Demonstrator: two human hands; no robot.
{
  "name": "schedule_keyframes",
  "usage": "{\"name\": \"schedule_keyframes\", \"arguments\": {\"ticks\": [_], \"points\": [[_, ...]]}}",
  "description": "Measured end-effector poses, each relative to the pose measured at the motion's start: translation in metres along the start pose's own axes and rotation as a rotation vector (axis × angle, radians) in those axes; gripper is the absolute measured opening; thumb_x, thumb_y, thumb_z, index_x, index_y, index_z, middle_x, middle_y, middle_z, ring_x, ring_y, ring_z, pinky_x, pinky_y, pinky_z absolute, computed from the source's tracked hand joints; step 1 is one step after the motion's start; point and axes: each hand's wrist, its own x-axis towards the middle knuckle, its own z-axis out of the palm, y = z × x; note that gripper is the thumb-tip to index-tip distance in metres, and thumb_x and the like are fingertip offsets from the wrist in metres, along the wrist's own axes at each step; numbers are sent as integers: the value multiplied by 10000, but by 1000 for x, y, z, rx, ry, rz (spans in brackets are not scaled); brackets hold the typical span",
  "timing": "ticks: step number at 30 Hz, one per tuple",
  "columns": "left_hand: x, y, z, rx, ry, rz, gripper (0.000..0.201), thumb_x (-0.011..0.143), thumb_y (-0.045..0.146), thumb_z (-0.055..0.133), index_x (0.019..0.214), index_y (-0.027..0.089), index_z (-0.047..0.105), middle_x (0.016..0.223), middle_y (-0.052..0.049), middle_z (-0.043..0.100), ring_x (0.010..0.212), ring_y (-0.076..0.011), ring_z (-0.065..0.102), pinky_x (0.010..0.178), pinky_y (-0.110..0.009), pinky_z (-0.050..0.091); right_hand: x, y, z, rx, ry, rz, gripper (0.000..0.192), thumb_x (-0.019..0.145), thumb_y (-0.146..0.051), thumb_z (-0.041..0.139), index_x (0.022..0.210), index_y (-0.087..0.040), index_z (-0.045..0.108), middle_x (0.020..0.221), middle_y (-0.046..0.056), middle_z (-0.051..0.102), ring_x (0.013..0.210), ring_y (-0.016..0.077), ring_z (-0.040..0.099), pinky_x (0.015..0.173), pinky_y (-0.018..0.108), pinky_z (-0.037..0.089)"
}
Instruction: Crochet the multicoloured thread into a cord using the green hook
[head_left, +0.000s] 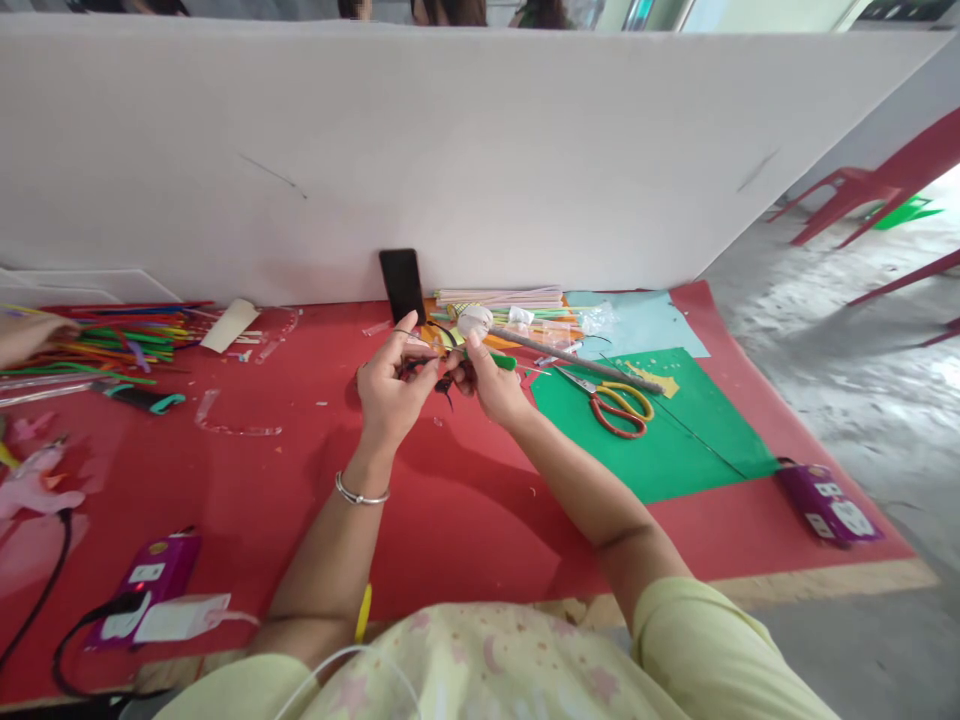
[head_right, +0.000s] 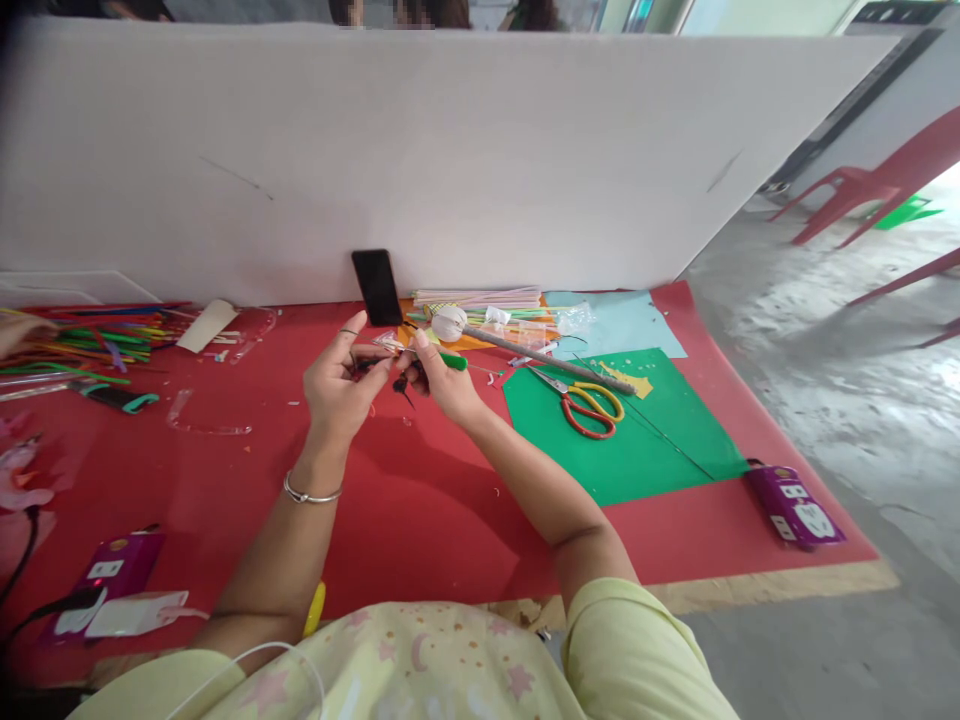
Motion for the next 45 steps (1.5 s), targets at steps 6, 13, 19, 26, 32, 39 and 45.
{"name": "schedule_keyframes", "arguments": {"ticks": [6, 13, 19, 26, 32, 39, 45], "points": [[2, 8, 5, -249, -38, -182, 813, 743, 305, 1055, 1508, 212, 795, 799, 11, 792, 639, -123, 673, 603, -235, 514, -8, -2, -1, -149, -66, -122, 721, 994, -891, 667, 767, -209, 727, 626, -13, 570, 554, 112, 504, 539, 263, 395], [5, 13, 1, -424, -97, -350, 903, 652, 347, 1123, 1494, 259, 810, 612, 97, 621, 453, -47, 376, 438, -218, 275, -11, -13, -3, -148, -230, -135, 651, 919, -825, 813, 796, -197, 693, 697, -14, 627, 581, 99, 542, 549, 254, 420], [6, 15, -2, -554, -58, -447, 830, 666, 204, 1062, 1455, 276, 816, 664, 107, 601, 436, -19, 352, 411, -188, 233, -13, -9, 0, -46, -273, -160, 476, 844, -536, 978, 970, -223, 643, 811, -31, 648, 676, 108, 611, 587, 234, 480], [7, 24, -2, -643, -24, -567, 785, 715, 75, 955, 1459, 267, 793, 704, 113, 619, 436, -10, 374, 411, -140, 279, -2, -5, -14, -124, -293, -89, 441, 902, -574, 903, 989, -160, 778, 766, 20, 763, 604, 109, 619, 563, 248, 478], [9, 29, 0, -691, -39, -670, 776, 724, 48, 905, 1463, 245, 773, 703, 117, 604, 425, -6, 385, 396, -122, 263, 3, 1, -21, -99, -272, -62, 474, 853, -607, 943, 980, -157, 869, 755, 28, 788, 552, 89, 549, 520, 240, 428], [8, 29, 2, -697, -36, -687, 741, 731, 58, 913, 1436, 243, 777, 718, 115, 616, 427, -4, 387, 392, -119, 268, 3, 6, -18, -11, -265, -24, 474, 796, -597, 988, 961, -175, 850, 716, -17, 719, 538, 77, 515, 512, 231, 388], [7, 26, 3, -709, -55, -680, 719, 732, 56, 929, 1407, 256, 782, 719, 116, 620, 426, -5, 396, 395, -123, 261, 3, 8, -15, 1, -210, -18, 503, 760, -619, 1004, 845, -164, 807, 663, -30, 663, 505, 62, 469, 490, 239, 327]]}}
